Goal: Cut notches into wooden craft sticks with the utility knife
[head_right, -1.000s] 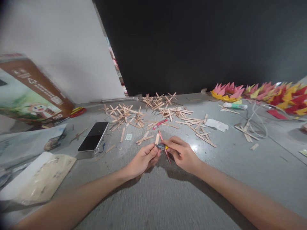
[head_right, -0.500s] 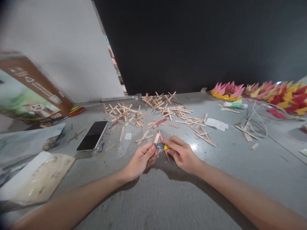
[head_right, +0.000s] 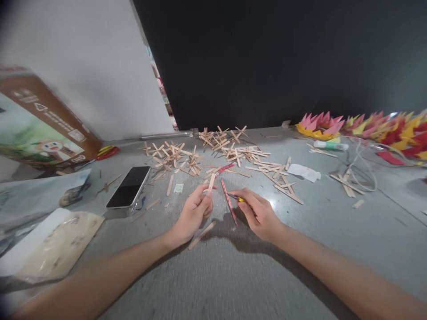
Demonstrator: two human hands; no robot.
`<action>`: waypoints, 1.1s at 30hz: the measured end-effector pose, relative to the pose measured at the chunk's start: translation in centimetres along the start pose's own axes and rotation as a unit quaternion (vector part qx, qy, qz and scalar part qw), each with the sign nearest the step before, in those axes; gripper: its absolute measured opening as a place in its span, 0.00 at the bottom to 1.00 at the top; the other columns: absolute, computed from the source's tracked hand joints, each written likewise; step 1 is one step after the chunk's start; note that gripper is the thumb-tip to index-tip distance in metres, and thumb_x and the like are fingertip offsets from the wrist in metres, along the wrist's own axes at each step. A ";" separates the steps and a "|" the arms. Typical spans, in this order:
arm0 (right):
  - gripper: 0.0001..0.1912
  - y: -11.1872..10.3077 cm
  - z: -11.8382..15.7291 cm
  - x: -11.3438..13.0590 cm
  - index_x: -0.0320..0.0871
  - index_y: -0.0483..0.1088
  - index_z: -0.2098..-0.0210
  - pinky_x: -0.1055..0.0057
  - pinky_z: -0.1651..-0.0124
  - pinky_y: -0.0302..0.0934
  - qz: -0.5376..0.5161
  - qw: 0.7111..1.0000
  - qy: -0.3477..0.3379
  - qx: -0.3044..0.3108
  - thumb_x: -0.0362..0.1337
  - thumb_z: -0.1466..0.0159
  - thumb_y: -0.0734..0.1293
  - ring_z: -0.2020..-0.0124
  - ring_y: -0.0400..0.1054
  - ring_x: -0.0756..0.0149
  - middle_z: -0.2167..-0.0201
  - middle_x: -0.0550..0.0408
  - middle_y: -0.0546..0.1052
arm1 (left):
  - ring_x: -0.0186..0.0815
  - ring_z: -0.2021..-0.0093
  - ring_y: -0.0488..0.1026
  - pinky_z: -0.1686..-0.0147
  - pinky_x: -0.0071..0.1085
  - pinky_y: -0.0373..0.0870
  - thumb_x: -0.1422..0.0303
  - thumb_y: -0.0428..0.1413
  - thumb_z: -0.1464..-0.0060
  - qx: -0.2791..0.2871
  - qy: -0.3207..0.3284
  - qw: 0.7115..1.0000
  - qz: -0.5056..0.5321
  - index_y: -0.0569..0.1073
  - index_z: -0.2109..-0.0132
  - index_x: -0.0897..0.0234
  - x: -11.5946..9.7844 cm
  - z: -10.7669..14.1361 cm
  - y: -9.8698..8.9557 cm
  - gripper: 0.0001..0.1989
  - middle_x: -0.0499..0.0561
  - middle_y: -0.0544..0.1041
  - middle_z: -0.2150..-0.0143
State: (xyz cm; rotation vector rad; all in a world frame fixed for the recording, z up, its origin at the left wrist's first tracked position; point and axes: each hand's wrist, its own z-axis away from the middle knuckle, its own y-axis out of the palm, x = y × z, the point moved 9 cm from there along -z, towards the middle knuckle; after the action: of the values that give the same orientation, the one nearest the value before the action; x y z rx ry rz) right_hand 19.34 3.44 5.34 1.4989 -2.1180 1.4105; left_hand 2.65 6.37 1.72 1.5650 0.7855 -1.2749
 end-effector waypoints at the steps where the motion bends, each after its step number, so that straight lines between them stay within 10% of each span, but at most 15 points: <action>1: 0.16 0.0 0.1 -0.1 0.49 0.68 0.40 0.69 0.60 0.65 0.006 1.000 0.007 -0.005 0.37 0.22 0.56 0.65 0.72 0.64 0.62 0.54 0.76 | 0.26 0.79 0.47 0.78 0.22 0.47 0.48 0.58 0.35 -0.001 0.001 1.000 -0.002 0.66 0.45 0.61 -0.1 0.1 0.0 0.24 0.35 0.52 0.78; 9: 0.17 -0.5 -0.6 -0.5 0.43 0.73 0.47 0.70 0.65 0.63 0.013 0.994 0.113 -0.003 0.46 0.23 0.59 0.71 0.69 0.67 0.64 0.52 0.79 | 0.26 0.79 0.49 0.78 0.23 0.48 0.51 0.56 0.32 0.017 -0.011 0.999 -0.037 0.63 0.38 0.61 -0.2 0.7 0.5 0.25 0.35 0.56 0.79; 17: 0.22 0.8 -1.8 -0.7 0.43 0.74 0.63 0.73 0.76 0.51 -0.140 0.939 0.311 0.049 0.57 0.33 0.68 0.79 0.51 0.73 0.79 0.64 0.62 | 0.24 0.82 0.50 0.79 0.23 0.44 0.53 0.56 0.32 0.059 -0.038 0.994 -0.080 0.64 0.54 0.59 0.5 1.1 1.5 0.15 0.35 0.60 0.79; 27: 0.23 1.5 -1.2 -1.6 0.45 0.67 0.69 0.72 0.78 0.49 -0.186 0.915 0.353 0.057 0.59 0.35 0.69 0.81 0.51 0.73 0.82 0.66 0.56 | 0.29 0.72 0.65 0.70 0.26 0.59 0.57 0.56 0.31 0.052 0.042 0.973 -0.221 0.72 0.57 0.63 -0.9 1.1 1.7 0.12 0.43 0.71 0.72; 33: 0.17 0.4 -2.1 -1.5 0.44 0.69 0.62 0.68 0.69 0.56 -0.046 0.950 0.296 0.084 0.52 0.31 0.64 0.74 0.63 0.67 0.75 0.59 0.69 | 0.37 0.61 0.74 0.56 0.33 0.69 0.68 0.57 0.33 -0.038 0.158 0.903 -0.397 0.79 0.62 0.63 -3.4 0.8 0.6 0.09 0.51 0.80 0.64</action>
State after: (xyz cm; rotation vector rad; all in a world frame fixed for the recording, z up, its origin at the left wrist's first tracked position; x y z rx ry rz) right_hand 18.99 5.98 5.29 1.0196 -1.5761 1.7629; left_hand 2.04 5.67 5.09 1.4435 1.7876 -1.5260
